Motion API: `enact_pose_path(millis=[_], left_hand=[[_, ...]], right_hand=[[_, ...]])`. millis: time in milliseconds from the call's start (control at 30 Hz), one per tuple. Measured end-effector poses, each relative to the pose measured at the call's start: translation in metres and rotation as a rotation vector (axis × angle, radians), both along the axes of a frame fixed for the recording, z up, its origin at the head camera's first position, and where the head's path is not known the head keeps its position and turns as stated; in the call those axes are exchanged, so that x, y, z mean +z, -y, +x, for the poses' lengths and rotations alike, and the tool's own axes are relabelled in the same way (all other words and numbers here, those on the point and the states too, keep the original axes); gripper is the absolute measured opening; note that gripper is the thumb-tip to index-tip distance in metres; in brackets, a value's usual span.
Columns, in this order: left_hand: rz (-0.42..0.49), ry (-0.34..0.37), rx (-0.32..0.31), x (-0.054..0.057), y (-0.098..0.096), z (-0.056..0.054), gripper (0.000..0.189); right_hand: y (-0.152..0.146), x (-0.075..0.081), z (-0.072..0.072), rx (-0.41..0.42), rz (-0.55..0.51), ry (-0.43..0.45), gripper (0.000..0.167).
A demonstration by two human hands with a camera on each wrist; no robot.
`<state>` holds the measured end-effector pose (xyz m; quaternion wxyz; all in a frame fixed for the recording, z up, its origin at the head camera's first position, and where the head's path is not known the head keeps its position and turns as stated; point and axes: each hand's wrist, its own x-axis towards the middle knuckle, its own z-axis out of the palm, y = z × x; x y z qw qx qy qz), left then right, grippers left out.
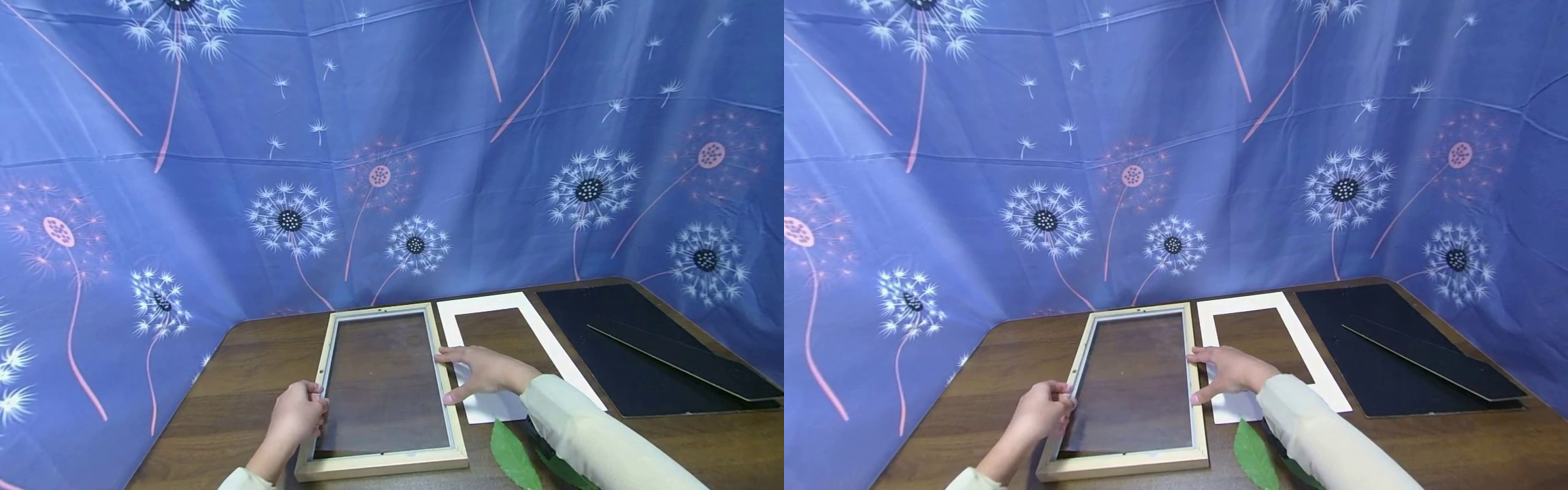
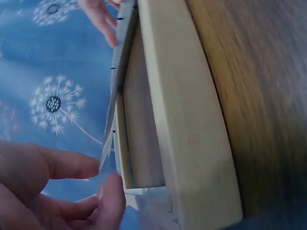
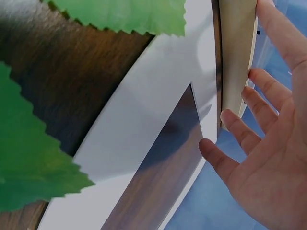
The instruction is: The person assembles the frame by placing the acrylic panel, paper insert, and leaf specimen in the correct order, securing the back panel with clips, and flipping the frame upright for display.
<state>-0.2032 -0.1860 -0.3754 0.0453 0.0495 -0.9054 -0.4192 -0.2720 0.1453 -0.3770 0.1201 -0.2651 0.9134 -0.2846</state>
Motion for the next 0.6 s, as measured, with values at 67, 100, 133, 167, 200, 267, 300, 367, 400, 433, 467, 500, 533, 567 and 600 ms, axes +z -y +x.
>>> enact_pose_path(millis=[67,100,133,167,200,267,300,367,400,433,467,500,533,567,600], left_hand=[[-0.204,-0.041,0.016,0.001,-0.001,0.000,0.022],[-0.301,-0.063,0.027,0.001,-0.001,0.000,0.022],[-0.369,-0.081,0.034,0.001,-0.002,0.000,0.022],[-0.409,-0.090,0.038,0.001,-0.003,0.000,0.021],[-0.442,-0.103,0.039,0.001,-0.004,0.001,0.020],[-0.502,-0.142,0.038,-0.001,-0.005,0.001,0.016],[-0.535,-0.164,0.035,-0.002,-0.005,0.001,0.016],[-0.595,-0.200,0.030,-0.005,-0.006,0.001,0.019],[-0.627,-0.220,0.025,-0.006,-0.006,0.001,0.022],[-0.654,-0.233,0.020,-0.007,-0.007,0.002,0.024],[-0.678,-0.239,0.016,-0.008,-0.007,0.002,0.025],[-0.698,-0.243,0.011,-0.009,-0.008,0.002,0.025],[-0.712,-0.244,0.007,-0.010,-0.008,0.003,0.025],[-0.727,-0.245,0.003,-0.011,-0.009,0.004,0.025],[-0.738,-0.244,-0.002,-0.011,-0.009,0.004,0.025]], right_hand=[[0.000,0.000,0.000,-0.003,0.001,0.004,0.082],[0.000,0.000,0.000,-0.003,0.002,0.004,0.082],[0.000,0.000,0.000,-0.003,0.002,0.005,0.082],[0.000,0.000,-0.001,-0.003,0.004,0.005,0.082],[0.000,0.000,-0.001,-0.003,0.005,0.005,0.082],[0.000,0.000,-0.001,-0.005,0.007,0.005,0.083],[0.000,0.000,-0.001,-0.005,0.008,0.005,0.083],[0.000,0.000,-0.001,-0.006,0.007,0.007,0.082],[0.000,0.000,-0.001,-0.005,0.005,0.008,0.082],[0.000,0.000,0.000,-0.005,0.003,0.010,0.082],[0.000,0.000,0.000,-0.004,0.000,0.011,0.082],[0.000,0.000,0.000,-0.004,-0.001,0.013,0.082],[0.000,0.000,0.000,-0.002,-0.001,0.013,0.082],[0.000,0.000,-0.001,0.000,0.000,0.012,0.082],[0.000,0.000,-0.001,0.001,0.001,0.012,0.082]])
